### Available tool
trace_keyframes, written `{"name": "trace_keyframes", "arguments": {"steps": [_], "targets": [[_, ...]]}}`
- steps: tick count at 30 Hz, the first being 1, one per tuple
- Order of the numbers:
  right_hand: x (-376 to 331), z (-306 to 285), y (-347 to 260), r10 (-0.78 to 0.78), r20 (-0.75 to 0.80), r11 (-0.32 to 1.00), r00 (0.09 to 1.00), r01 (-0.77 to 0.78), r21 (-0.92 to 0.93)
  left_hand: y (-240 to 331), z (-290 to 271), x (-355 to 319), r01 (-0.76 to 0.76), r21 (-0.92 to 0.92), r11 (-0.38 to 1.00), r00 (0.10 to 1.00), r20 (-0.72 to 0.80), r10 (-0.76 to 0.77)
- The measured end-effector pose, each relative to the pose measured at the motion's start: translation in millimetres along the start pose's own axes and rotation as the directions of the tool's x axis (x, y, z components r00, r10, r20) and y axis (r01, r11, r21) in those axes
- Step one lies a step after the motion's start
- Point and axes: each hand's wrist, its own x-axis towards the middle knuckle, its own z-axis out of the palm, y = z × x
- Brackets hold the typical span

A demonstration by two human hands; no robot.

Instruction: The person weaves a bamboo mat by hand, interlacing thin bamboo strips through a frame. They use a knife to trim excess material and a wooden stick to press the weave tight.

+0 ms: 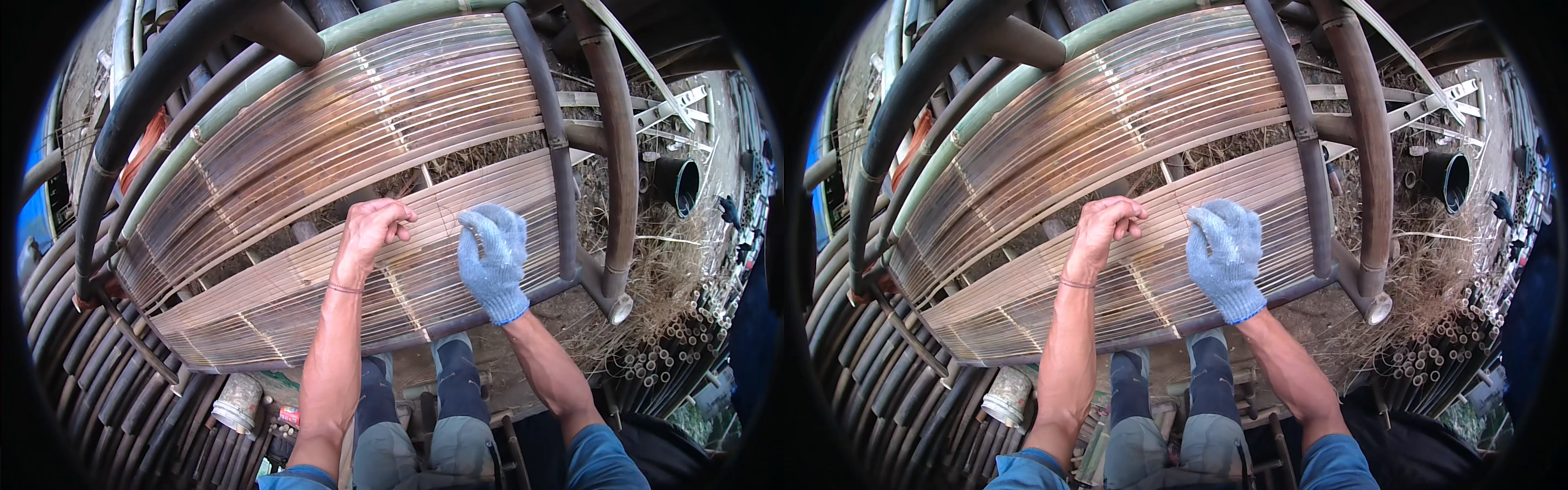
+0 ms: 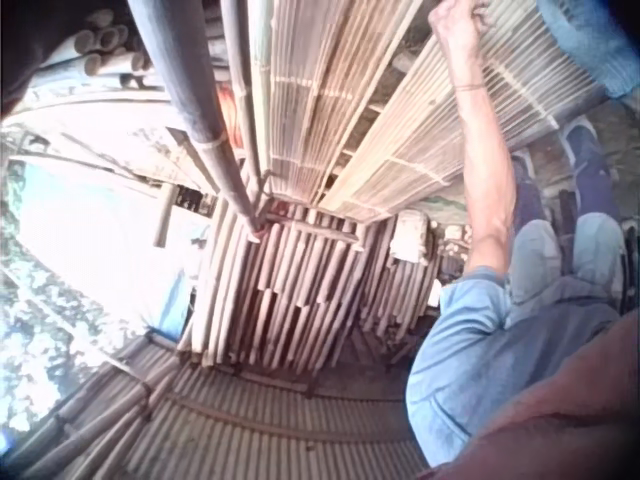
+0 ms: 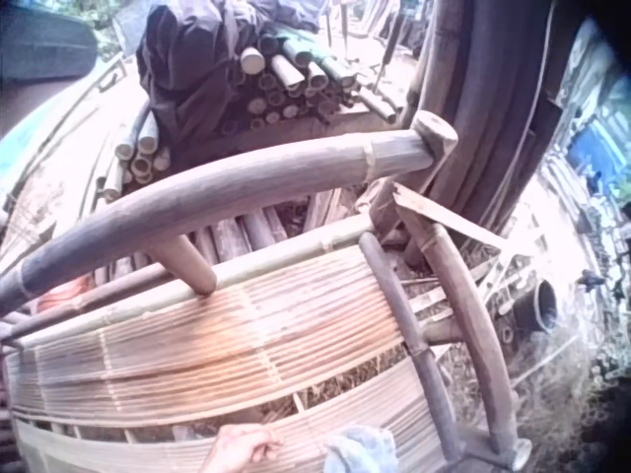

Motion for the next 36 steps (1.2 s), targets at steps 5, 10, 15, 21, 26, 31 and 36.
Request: {"name": "trace_keyframes", "arguments": {"steps": [5,10,15,21,26,31,36], "targets": [[-9,9,-9,0.345,-0.065,0.939,0.936,-0.345,0.018,6,4,-8,0.051,0.043,0.998,0.998,-0.039,-0.05],[-33,24,27,0.688,0.233,0.716,0.687,-0.695,-0.064,2,1,-7,0.02,0.068,0.997,0.995,-0.097,-0.013],[-31,53,10,0.516,0.313,0.849,0.797,-0.525,-0.063,3,4,-13,0.019,0.039,0.999,0.991,-0.13,-0.014],[-8,56,6,0.466,0.524,0.654,0.712,-0.677,0.338,7,1,-20,0.058,0.073,0.996,0.973,-0.225,-0.04],[119,-22,2,0.435,0.426,-0.436,0.793,-0.228,0.87,4,-10,-18,0.044,-0.017,0.999,0.996,-0.08,-0.046],[112,-72,-14,0.496,0.168,0.86,0.852,-0.454,-0.233,13,-10,-20,0.084,-0.162,0.983,0.996,0.029,-0.08],[27,-47,-47,0.028,-0.002,0.983,1.0,-0.028,-0.182,17,-4,-20,0.105,-0.166,0.981,0.993,0.077,-0.094]]}}
